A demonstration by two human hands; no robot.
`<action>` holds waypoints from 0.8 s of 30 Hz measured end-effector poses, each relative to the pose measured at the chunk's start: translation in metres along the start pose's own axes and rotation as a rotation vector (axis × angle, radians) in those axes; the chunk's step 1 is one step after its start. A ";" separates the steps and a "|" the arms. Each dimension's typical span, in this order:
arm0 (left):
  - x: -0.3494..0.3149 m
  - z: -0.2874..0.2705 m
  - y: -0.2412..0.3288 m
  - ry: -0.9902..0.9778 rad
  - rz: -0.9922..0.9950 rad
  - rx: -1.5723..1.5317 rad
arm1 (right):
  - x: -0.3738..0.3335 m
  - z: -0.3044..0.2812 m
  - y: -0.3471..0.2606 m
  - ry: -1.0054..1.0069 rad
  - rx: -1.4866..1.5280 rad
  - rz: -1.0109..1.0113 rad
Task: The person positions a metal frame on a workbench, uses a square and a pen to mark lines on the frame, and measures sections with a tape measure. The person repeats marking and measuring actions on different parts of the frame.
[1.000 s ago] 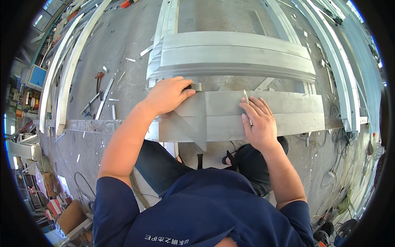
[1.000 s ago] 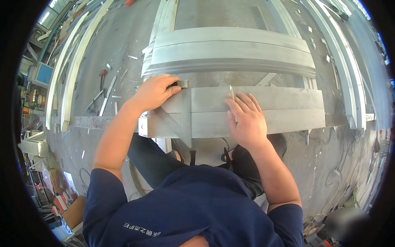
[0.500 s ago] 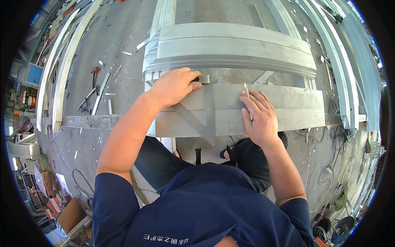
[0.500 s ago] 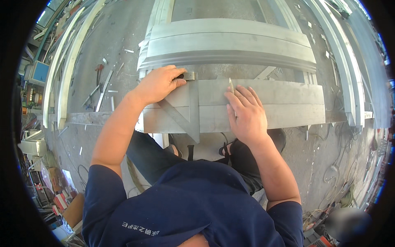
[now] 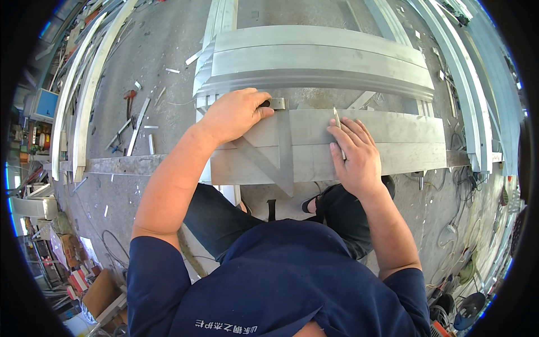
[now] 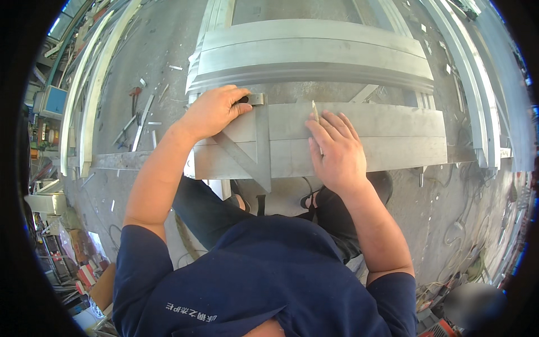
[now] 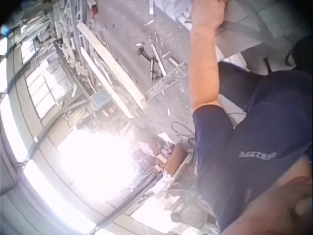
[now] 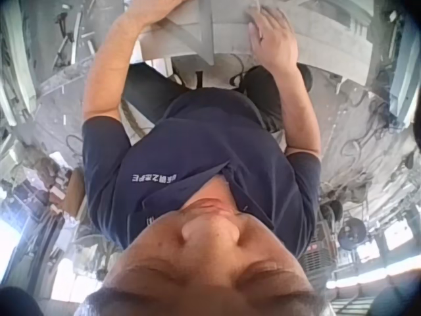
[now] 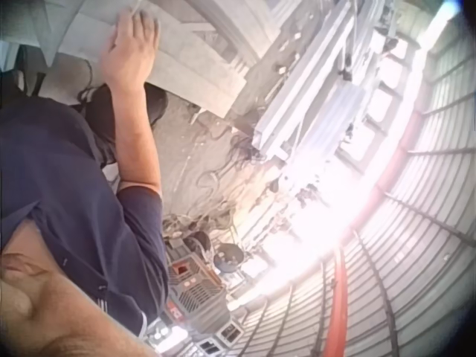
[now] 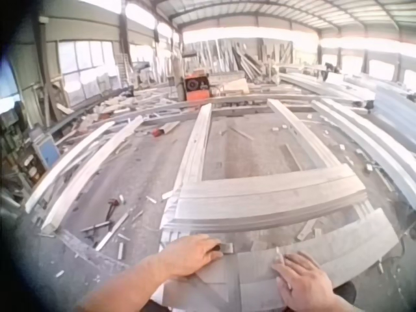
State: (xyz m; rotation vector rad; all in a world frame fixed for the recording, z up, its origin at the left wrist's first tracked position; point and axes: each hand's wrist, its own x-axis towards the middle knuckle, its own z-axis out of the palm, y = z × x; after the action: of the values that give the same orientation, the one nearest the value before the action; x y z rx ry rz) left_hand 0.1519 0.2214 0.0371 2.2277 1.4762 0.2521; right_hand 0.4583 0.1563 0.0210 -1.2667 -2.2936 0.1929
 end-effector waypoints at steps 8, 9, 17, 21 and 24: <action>0.001 -0.001 0.000 -0.024 -0.021 -0.003 | 0.000 -0.001 -0.001 -0.005 0.001 0.006; 0.001 0.000 0.000 -0.027 -0.026 -0.004 | -0.001 -0.001 0.000 -0.005 -0.002 0.006; 0.000 0.001 -0.006 0.015 0.035 0.014 | 0.002 -0.002 0.000 -0.022 -0.009 0.015; -0.001 0.004 -0.006 0.044 0.046 0.009 | 0.001 -0.002 0.000 -0.012 -0.009 0.011; -0.002 0.003 -0.005 0.053 0.047 0.005 | 0.001 -0.003 -0.001 -0.019 0.004 0.014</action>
State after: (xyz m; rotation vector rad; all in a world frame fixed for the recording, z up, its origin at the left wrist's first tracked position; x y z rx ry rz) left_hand 0.1485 0.2206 0.0323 2.2779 1.4538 0.3248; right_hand 0.4585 0.1565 0.0245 -1.2847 -2.2996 0.2152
